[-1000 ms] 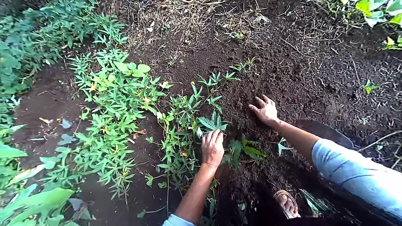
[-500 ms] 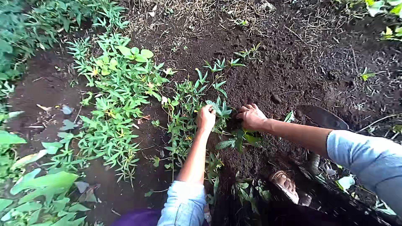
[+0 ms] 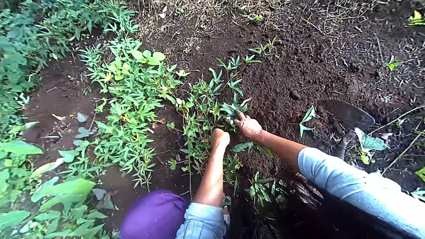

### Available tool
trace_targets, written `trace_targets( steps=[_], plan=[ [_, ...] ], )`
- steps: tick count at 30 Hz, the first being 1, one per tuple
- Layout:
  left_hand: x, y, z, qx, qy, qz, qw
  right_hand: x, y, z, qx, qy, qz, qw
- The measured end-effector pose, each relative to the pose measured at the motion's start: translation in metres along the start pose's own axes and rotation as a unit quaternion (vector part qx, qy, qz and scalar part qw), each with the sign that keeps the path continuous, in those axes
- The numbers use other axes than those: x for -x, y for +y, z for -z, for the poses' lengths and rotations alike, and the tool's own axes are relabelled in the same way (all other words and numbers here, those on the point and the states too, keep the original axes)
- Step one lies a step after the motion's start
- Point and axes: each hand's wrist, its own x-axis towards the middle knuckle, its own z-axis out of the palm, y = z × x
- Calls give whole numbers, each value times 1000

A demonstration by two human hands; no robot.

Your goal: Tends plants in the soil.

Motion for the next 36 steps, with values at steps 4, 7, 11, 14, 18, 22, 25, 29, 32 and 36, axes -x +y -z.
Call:
trace_targets(
  steps=[4, 7, 11, 14, 18, 22, 25, 29, 32, 36],
  plan=[
    [13, -3, -24, 35, 165, -134, 977, 4, 8, -10, -84, 83, -6, 993],
    [-20, -27, -48, 81, 223, -269, 933, 16, 30, -12, -186, 199, -3, 962],
    [-68, -45, -74, 20, 214, -310, 926, 13, 55, 3, -278, 213, -21, 937],
    [-77, -46, -93, -35, 238, -296, 925, 14, 59, 5, -308, 200, 1, 930],
    [-56, -51, -121, -42, 180, -280, 942, 13, 62, 10, -321, 173, -1, 931],
    [-35, -34, -106, -23, 127, -303, 944, 8, 62, 17, -317, 162, 0, 934],
    [-60, -4, -73, -16, 187, -386, 903, 10, 62, 22, -311, 153, 8, 938],
    [-121, 46, -22, 4, 153, -413, 898, 17, 62, 14, -320, 168, 14, 932],
    [-161, 47, -21, 81, 92, -398, 909, 20, 63, 10, -323, 178, 11, 930],
    [-141, 33, -35, -30, 78, -417, 905, 19, 67, 18, -368, 140, -30, 919]
  ],
)
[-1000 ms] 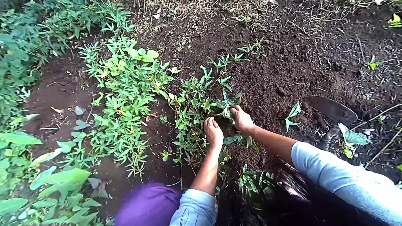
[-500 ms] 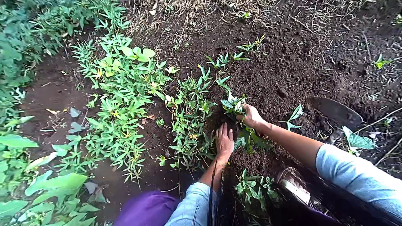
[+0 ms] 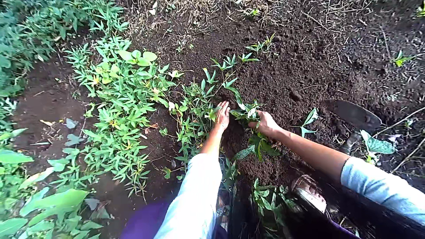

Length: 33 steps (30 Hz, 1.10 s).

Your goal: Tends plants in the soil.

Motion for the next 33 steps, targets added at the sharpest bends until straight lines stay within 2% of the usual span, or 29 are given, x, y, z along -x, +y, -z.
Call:
trace_targets(
  steps=[2, 4, 6, 10, 12, 14, 16, 18, 21, 23, 26, 29, 31, 33],
  plan=[
    [25, 11, -7, -11, -26, 44, 999, -3, 3, 0, -24, 4, -27, 999],
    [54, 21, -21, 28, -4, 71, 997, -1, -5, 2, -13, 4, -36, 999],
    [91, 32, -30, 51, 0, 89, 995, 0, -11, -2, 34, -3, -9, 999],
    [131, 42, -38, 55, 12, 130, 990, 16, -34, 4, 170, -97, 76, 978],
    [143, 40, -35, 24, 26, 121, 992, 37, -40, 23, 168, -54, 92, 980],
    [155, 35, -32, 8, 11, 121, 993, 68, -31, 45, 102, 39, 86, 990],
    [162, 26, -35, -8, -5, 100, 995, 103, -13, 56, 16, 117, 37, 992],
    [163, 21, -39, -30, -21, 92, 995, 136, 13, 47, -78, 113, -106, 985],
    [159, 26, -47, -87, -34, 129, 987, 163, 86, 1, -126, -16, -359, 925],
    [166, 34, -54, -122, -26, 160, 979, 178, 111, -26, -184, -92, -444, 872],
    [172, 55, -65, -143, -5, 223, 964, 176, 110, -49, -342, -51, -465, 815],
    [181, 74, -80, -162, -17, 260, 952, 159, 108, -56, -383, -61, -474, 790],
    [185, 90, -85, -162, -59, 279, 945, 153, 105, -55, -274, -111, -467, 834],
    [180, 108, -78, -150, -107, 306, 934, 147, 97, -45, -68, -170, -423, 887]
  ],
)
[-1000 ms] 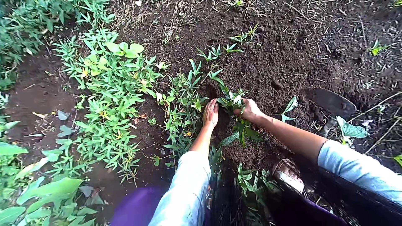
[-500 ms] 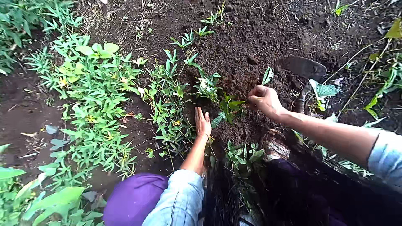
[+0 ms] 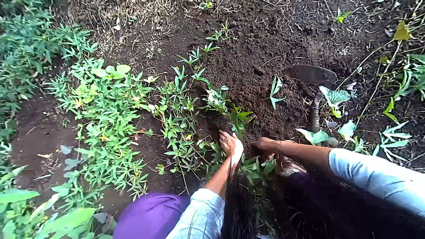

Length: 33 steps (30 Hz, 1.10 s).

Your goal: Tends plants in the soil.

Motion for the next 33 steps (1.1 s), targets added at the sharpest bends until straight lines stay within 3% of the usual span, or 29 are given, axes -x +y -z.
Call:
trace_targets(
  steps=[2, 5, 8, 11, 13, 15, 20, 24, 27, 29, 31, 33],
  plan=[
    [-2, 7, 23, 77, -48, 20, 996, 10, -13, 14, 186, 48, 37, 981],
    [-13, -9, 50, 157, -80, 44, 983, 16, -12, 19, 320, 91, 116, 936],
    [-20, -24, 70, 16, -136, 22, 990, 20, 6, -4, 368, 52, 156, 915],
    [-19, -24, 66, -142, -213, -44, 966, 35, 17, -31, 424, 93, 178, 883],
    [-13, -21, 48, -228, -223, -66, 945, 35, 22, -41, 421, 120, 209, 874],
    [0, -25, 25, -267, -193, -78, 941, 41, 16, -45, 364, 113, 173, 908],
    [19, -8, -6, -169, -106, 28, 979, 34, -2, -53, 188, 133, 87, 969],
    [30, 14, 12, -62, -141, 3, 988, 28, 2, -41, 51, 151, 104, 982],
    [35, 30, 23, 10, -180, -81, 980, 33, 7, -2, 104, 174, 161, 966],
    [42, 30, 33, -90, -178, -109, 974, 40, 17, 30, 180, 216, 163, 946],
    [62, 31, 67, -201, -217, -62, 953, 49, 25, 54, 201, 260, 119, 937],
    [67, 5, 66, -200, -176, -85, 960, 48, 26, 61, 209, 254, 60, 942]
  ],
)
